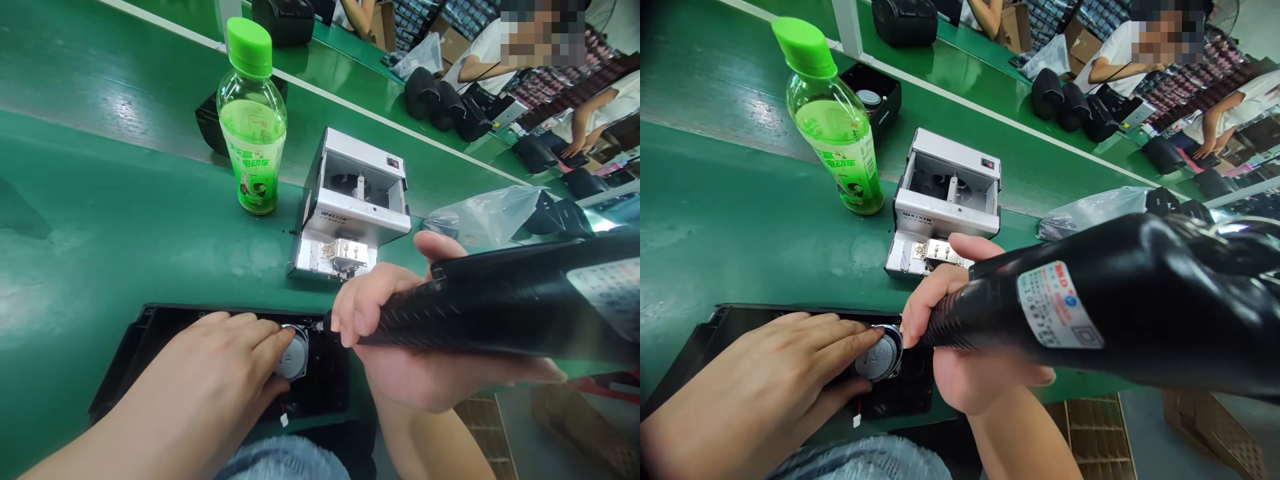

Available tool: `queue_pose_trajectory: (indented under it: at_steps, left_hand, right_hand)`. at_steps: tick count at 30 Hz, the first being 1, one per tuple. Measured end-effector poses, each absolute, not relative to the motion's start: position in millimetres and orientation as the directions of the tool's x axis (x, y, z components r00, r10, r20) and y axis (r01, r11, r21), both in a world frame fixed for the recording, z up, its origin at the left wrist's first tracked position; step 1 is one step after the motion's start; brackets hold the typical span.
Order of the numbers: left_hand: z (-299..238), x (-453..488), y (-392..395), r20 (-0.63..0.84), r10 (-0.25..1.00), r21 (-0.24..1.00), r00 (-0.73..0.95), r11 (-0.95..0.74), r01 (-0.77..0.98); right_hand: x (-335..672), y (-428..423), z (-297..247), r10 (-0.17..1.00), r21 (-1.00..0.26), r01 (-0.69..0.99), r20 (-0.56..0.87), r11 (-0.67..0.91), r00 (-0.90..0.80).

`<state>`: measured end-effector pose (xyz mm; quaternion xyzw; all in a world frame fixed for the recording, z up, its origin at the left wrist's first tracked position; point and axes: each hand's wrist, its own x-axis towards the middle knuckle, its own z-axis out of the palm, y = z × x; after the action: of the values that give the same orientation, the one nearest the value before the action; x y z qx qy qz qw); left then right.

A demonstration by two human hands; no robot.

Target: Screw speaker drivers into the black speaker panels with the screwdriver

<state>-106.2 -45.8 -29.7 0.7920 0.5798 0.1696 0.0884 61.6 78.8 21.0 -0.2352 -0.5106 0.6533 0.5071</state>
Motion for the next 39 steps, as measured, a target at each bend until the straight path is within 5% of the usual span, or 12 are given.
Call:
queue_pose_trajectory:
  at_steps: [9,19,27,39]
  left_hand:
    - [-23,-105,-42,0.096,0.960,0.373,0.265,-0.281,0.884]
    - [-18,-104,-37,-0.041,0.978,0.481,0.204,-0.160,0.862]
    - [-11,-102,-31,-0.223,0.950,0.429,0.219,-0.106,0.897]
    - [-11,-103,-32,-0.207,0.953,0.400,0.220,-0.123,0.908]
  right_hand:
    - [78,79,5,0.828,-0.872,-0.489,0.291,0.023,-0.479]
    - [64,70,-7,0.820,-0.848,-0.487,0.423,0.208,-0.387]
    - [62,73,-18,0.784,-0.841,-0.488,0.459,0.232,-0.418]
    - [51,74,-26,0.737,-0.801,-0.487,0.555,0.349,-0.386]
